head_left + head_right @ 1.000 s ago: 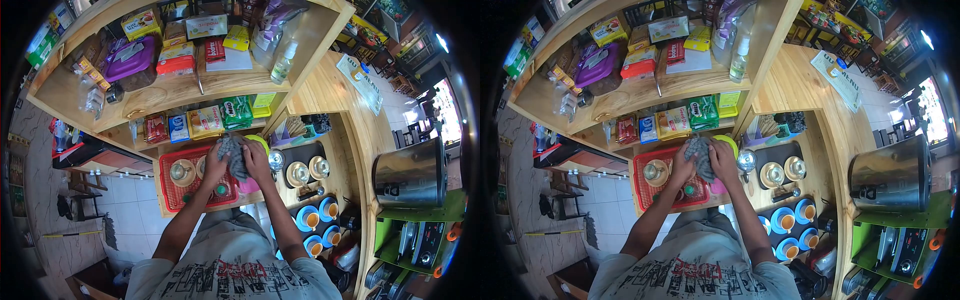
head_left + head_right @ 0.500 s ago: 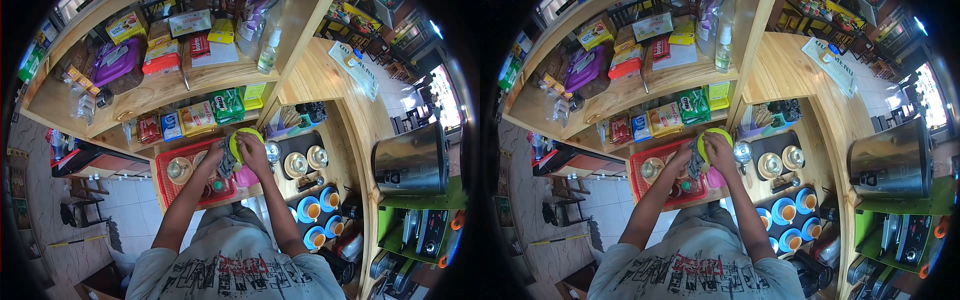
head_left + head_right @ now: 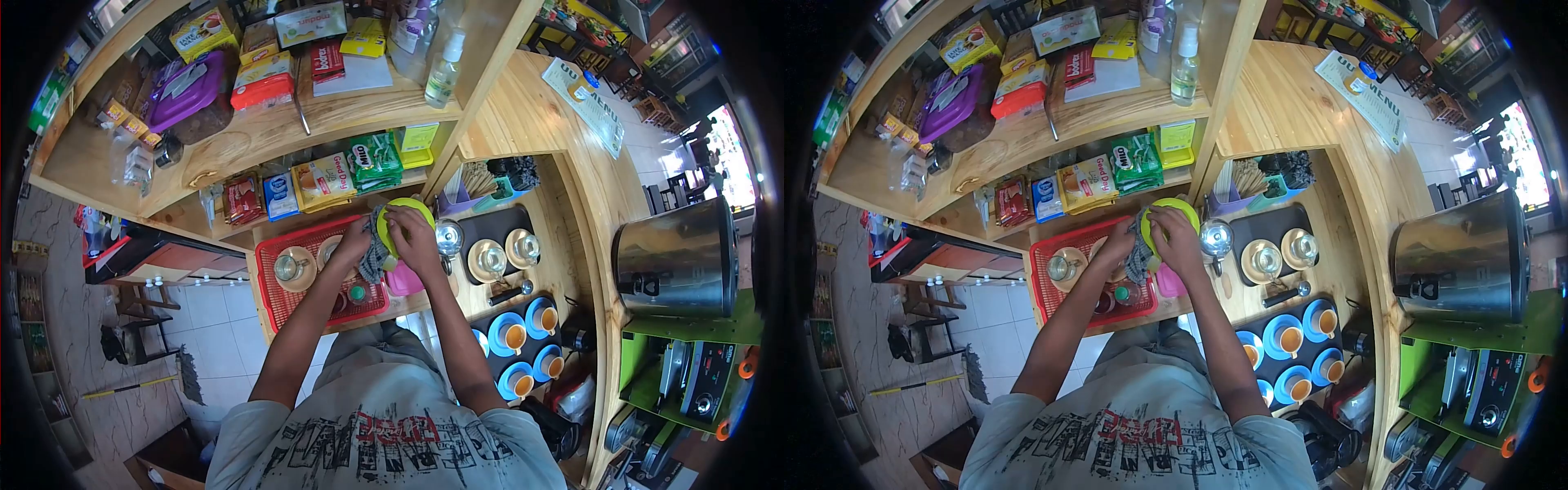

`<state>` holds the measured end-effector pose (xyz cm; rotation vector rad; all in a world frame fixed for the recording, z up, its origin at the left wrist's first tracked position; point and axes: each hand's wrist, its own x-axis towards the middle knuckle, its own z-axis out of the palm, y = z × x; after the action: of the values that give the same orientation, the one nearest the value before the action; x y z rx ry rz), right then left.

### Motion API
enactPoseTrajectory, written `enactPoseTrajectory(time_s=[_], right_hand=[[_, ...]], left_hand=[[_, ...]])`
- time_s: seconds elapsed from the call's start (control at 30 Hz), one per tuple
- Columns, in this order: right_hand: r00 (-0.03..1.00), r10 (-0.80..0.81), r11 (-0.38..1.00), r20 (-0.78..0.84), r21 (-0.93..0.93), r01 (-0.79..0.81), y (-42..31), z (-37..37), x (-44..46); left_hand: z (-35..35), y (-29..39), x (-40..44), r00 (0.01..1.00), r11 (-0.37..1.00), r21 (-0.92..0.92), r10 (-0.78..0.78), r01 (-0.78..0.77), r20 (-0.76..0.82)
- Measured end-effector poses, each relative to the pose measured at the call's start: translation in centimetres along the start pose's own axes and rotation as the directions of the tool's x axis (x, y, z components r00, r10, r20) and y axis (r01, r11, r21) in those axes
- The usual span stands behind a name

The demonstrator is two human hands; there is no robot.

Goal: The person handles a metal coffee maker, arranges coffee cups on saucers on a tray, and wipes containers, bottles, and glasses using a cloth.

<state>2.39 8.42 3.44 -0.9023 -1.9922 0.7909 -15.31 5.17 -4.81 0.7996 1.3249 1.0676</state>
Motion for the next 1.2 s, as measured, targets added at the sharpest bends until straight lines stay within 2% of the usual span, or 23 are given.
enactPoseTrajectory(time_s=[0.17, 0.4, 0.47, 0.5, 0.57, 0.6, 0.67, 0.7, 0.83, 0.9, 0.93, 0.97, 1.0, 1.03, 1.07, 1.1, 1.17, 1.2], right_hand=[[1.000, -0.017, 1.000, -0.002, 0.002, 0.017, -0.1, -0.2, 0.0], [1.000, -0.005, 0.999, 0.005, 0.037, 0.004, -1.1, -0.9, -0.2], [0.992, -0.004, 0.993, 0.127, 0.117, -0.011, -1.6, -1.7, -0.2], [0.992, -0.005, 0.993, 0.124, 0.116, -0.009, -1.7, -2.0, -0.4], [0.980, -0.001, 0.976, 0.198, 0.212, -0.042, -1.8, -2.5, -0.4], [0.981, -0.004, 0.976, 0.192, 0.213, -0.038, -2.5, -2.8, -0.5], [0.975, 0.039, 0.961, 0.219, 0.260, -0.097, -4.7, -3.5, -1.3], [0.975, 0.041, 0.961, 0.216, 0.260, -0.098, -4.8, -3.5, -1.9], [0.991, 0.098, 0.922, 0.090, 0.366, -0.124, -4.3, -3.8, -2.8], [0.991, 0.131, 0.968, -0.032, 0.218, -0.121, -4.3, -4.8, -3.2], [0.984, 0.112, 0.980, -0.136, 0.178, -0.087, -4.6, -5.2, -3.3], [0.984, 0.112, 0.980, -0.138, 0.179, -0.086, -4.4, -5.3, -3.7], [0.939, 0.212, 0.972, -0.270, 0.157, -0.174, -3.8, -5.3, -4.2], [0.867, 0.299, 0.954, -0.398, 0.148, -0.261, -3.2, -5.3, -4.7], [0.837, 0.318, 0.945, -0.445, 0.079, -0.317, -2.7, -5.2, -5.4], [0.838, 0.317, 0.946, -0.445, 0.079, -0.316, -2.2, -4.8, -6.1], [0.859, 0.418, 0.903, -0.294, 0.033, -0.428, -1.3, -4.0, -7.6], [0.859, 0.450, 0.893, -0.242, 0.106, -0.438, -1.1, -3.4, -7.9]], left_hand=[[-0.5, 4.6, -2.6, 0.995, 0.985, 0.143, -0.098, 0.096, 0.011], [0.6, 9.1, -7.9, 1.000, 0.999, 0.044, -0.007, 0.008, -0.020], [1.5, 9.4, -8.6, 0.988, 0.984, 0.110, 0.145, -0.138, -0.055], [1.9, 9.2, -8.8, 0.988, 0.984, 0.111, 0.148, -0.141, -0.052], [2.5, 9.1, -8.8, 0.965, 0.967, 0.022, 0.253, -0.252, -0.066], [2.8, 9.4, -9.0, 0.964, 0.966, 0.026, 0.258, -0.257, -0.062], [3.6, 9.9, -9.6, 0.960, 0.950, -0.153, 0.258, -0.273, -0.112], [3.5, 9.7, -9.7, 0.960, 0.950, -0.152, 0.257, -0.272, -0.109], [4.1, 8.7, -8.3, 0.914, 0.914, -0.010, 0.405, -0.406, -0.013], [5.1, 8.8, -8.3, 0.891, 0.890, 0.039, 0.454, -0.454, 0.016], [5.8, 9.7, -8.8, 0.874, 0.839, 0.274, 0.485, -0.470, 0.011], [6.3, 10.5, -9.2, 0.856, 0.740, 0.494, 0.518, -0.457, 0.017], [6.5, 10.0, -8.8, 0.815, 0.669, 0.559, 0.579, -0.491, 0.023], [6.2, 8.7, -8.2, 0.811, 0.664, 0.561, 0.584, -0.494, 0.024], [5.8, 7.4, -7.8, 0.827, 0.575, 0.678, 0.555, -0.458, 0.088], [5.5, 5.9, -7.3, 0.846, 0.470, 0.777, 0.514, -0.418, 0.144], [5.4, 4.5, -7.0, 0.862, 0.517, 0.740, 0.479, -0.431, 0.167], [5.6, 4.6, -7.3, 0.847, 0.493, 0.747, 0.502, -0.445, 0.173]])
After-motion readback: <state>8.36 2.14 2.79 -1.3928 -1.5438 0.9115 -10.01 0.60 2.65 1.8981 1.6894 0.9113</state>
